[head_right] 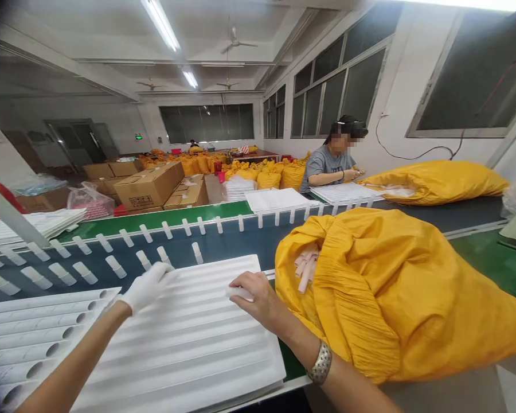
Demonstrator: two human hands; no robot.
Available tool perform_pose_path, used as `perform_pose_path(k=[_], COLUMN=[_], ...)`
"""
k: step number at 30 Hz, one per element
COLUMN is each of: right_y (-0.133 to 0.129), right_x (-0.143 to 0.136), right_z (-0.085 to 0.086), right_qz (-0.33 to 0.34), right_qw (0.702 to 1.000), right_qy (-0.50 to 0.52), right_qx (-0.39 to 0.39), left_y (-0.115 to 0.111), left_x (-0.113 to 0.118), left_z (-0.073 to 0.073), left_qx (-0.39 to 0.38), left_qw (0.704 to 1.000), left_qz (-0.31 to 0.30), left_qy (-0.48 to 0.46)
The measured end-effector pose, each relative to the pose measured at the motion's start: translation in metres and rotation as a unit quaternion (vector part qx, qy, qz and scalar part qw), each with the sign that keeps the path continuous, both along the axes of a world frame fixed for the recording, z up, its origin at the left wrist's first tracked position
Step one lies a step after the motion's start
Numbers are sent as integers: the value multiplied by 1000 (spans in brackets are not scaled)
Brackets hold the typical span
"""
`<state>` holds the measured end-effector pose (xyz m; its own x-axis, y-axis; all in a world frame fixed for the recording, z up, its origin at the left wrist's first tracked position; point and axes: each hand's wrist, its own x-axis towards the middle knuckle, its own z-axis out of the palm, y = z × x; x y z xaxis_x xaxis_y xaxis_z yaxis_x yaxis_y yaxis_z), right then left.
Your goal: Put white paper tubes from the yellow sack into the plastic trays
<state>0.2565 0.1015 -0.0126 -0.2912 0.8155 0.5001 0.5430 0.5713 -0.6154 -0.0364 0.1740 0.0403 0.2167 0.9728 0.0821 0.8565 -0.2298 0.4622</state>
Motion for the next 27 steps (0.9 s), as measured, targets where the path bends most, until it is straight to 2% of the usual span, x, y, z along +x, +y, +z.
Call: perform_pose_path(k=[2, 4, 8, 12, 14, 19, 27], right_y=[3, 3, -5, -15, -21, -37, -54], right_x=[-8, -13, -13, -3, 5, 24, 24], right_z=[5, 10, 17, 24, 28, 29, 16], right_qz=[21, 52, 82, 107, 113, 115, 94], right_qw=[998, 996, 993, 983, 977, 983, 981], right_qy=[-33, -58, -84, -61, -49, -90, -25], right_qx=[41, 54, -12, -138, -172, -112, -169], left_y=[-21, -44, -78, -91, -94, -103, -124], left_x=[22, 40, 62, 70, 70, 65, 74], left_z=[-3, -5, -9, -21, -23, -21, -54], left_qx=[-58, -115, -171, -139, -134, -150, -27], left_qw=[995, 978, 946, 938, 941, 947, 954], left_qz=[-71, -143, -199, -227, -219, -211, -244], left_qy=[-35, -99, -190, -224, -221, -188, -174])
